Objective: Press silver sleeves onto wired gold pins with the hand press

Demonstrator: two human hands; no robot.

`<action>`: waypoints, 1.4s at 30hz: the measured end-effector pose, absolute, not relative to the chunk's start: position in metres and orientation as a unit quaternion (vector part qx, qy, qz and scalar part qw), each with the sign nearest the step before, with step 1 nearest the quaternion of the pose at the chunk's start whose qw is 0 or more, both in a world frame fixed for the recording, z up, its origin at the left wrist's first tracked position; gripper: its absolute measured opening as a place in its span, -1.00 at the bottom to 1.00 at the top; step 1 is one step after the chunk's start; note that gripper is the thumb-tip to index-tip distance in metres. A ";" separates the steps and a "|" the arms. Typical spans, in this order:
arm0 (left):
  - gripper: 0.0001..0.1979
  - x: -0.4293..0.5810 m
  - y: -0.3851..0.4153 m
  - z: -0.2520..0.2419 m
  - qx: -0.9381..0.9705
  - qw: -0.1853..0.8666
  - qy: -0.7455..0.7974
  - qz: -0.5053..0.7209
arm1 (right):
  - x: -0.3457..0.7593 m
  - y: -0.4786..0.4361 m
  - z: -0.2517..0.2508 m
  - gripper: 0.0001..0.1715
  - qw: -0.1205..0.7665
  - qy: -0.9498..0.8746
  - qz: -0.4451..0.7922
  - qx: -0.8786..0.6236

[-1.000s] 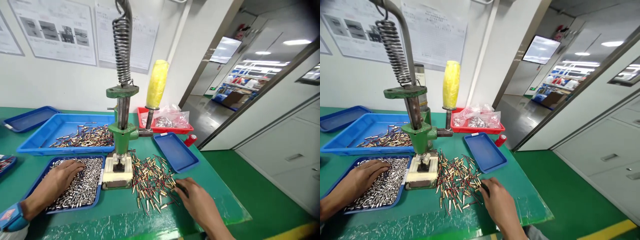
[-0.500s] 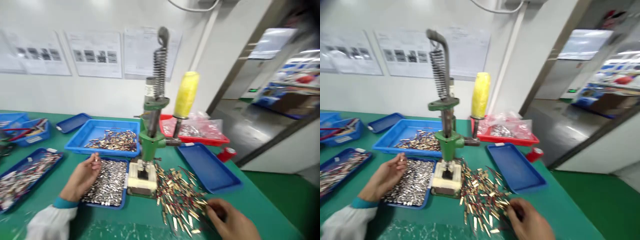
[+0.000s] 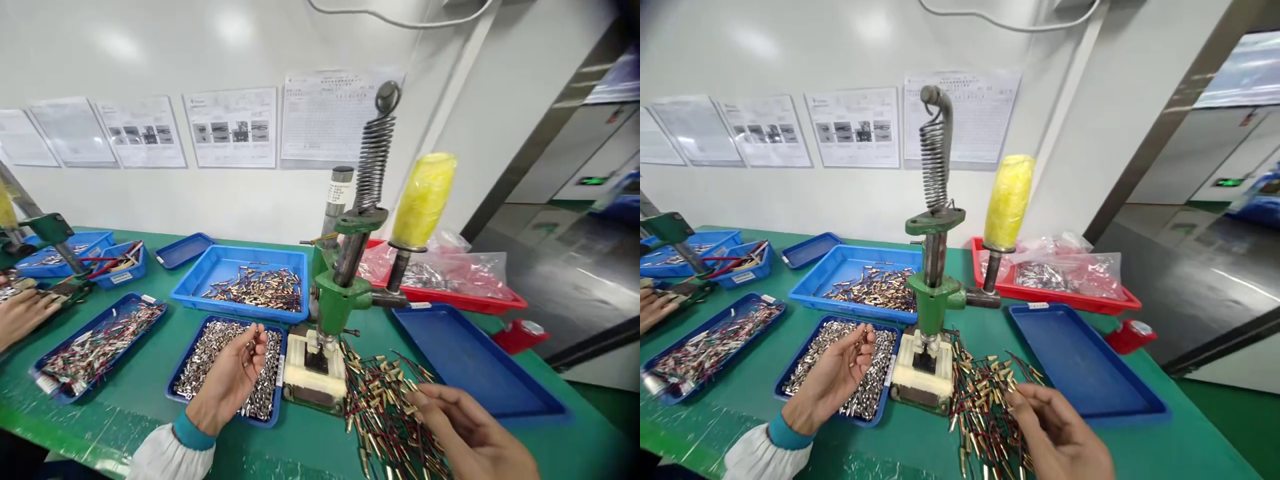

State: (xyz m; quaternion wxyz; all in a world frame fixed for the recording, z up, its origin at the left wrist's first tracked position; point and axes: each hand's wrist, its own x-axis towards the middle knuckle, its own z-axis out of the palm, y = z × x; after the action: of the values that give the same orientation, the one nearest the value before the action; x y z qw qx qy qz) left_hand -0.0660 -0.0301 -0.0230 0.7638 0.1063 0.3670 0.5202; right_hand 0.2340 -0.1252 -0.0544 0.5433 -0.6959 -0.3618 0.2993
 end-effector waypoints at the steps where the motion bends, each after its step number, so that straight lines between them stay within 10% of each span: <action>1: -0.84 -0.062 -0.033 -0.024 0.109 0.768 0.367 0.513 | 0.222 -0.122 -0.049 -0.47 0.554 -0.359 0.309 -0.685; 16: -0.49 -0.017 -0.070 -0.024 0.182 0.779 0.365 0.477 | 0.104 -0.108 -0.041 -0.77 0.649 -0.419 0.371 -0.515; 42: -0.64 -0.005 -0.077 -0.027 0.340 0.702 0.393 0.487 | 0.097 -0.113 -0.042 -0.74 0.649 -0.415 0.438 -0.462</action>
State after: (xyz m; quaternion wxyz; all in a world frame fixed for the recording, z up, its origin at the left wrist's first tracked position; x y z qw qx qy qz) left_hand -0.0047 -0.0772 -0.0274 0.7020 0.3404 0.3928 0.4869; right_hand 0.0965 -0.1132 -0.0418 0.6493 -0.4624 -0.4153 0.4383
